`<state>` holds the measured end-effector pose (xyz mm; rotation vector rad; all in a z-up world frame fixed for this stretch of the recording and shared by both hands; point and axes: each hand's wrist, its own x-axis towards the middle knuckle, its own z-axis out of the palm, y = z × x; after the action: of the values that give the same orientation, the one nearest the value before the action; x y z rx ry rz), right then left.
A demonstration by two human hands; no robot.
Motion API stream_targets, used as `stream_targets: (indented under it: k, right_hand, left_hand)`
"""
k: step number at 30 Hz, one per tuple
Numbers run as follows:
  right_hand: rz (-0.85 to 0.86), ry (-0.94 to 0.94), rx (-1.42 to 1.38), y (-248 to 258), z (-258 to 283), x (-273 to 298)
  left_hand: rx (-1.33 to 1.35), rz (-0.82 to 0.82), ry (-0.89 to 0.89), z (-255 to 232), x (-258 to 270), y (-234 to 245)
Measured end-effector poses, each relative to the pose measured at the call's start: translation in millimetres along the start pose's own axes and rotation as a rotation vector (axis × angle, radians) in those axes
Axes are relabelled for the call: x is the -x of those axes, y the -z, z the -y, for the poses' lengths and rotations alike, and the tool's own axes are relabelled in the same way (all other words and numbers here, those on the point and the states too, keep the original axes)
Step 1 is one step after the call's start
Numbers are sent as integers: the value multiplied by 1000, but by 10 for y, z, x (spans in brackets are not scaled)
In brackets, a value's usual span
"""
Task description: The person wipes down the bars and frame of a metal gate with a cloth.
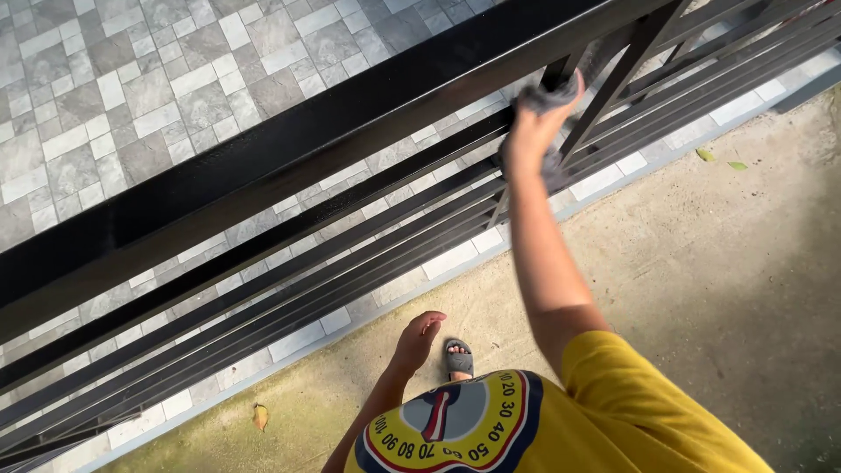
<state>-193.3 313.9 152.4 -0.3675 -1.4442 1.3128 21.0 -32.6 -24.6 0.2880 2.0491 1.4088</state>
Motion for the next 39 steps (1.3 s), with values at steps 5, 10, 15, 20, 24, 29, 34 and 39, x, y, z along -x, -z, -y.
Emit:
stream_targets:
  k: [5,10,15,20,24,29,34,39]
  right_hand:
    - [-77,9,-101,-285,250,576]
    - [-167,-386,-627,-509,152,805]
    - [-195,-740,-908,-226,187,153]
    - [-201,-847,-837,-35,347,117]
    - [-160,-598,-716,449,-1001,301]
    - [-139,-469,-844,688,-143,152]
    - [-188,-238,-698,196,62,-11]
    - [-50,279,80,105,-493,238]
  left_hand:
    - [3,4,0,43,13,-20]
    - [-34,11,-13,54,-12,-72]
    - [-29,45,-15,-56,64,-11]
    - [29,-6,11,54,220,38]
    - [30,-52,-9,139,323,89]
    - [58,-63,64,372,327,196]
    - [94,-36,54,429,232,232]
    - [48,-21,56,343,165,241]
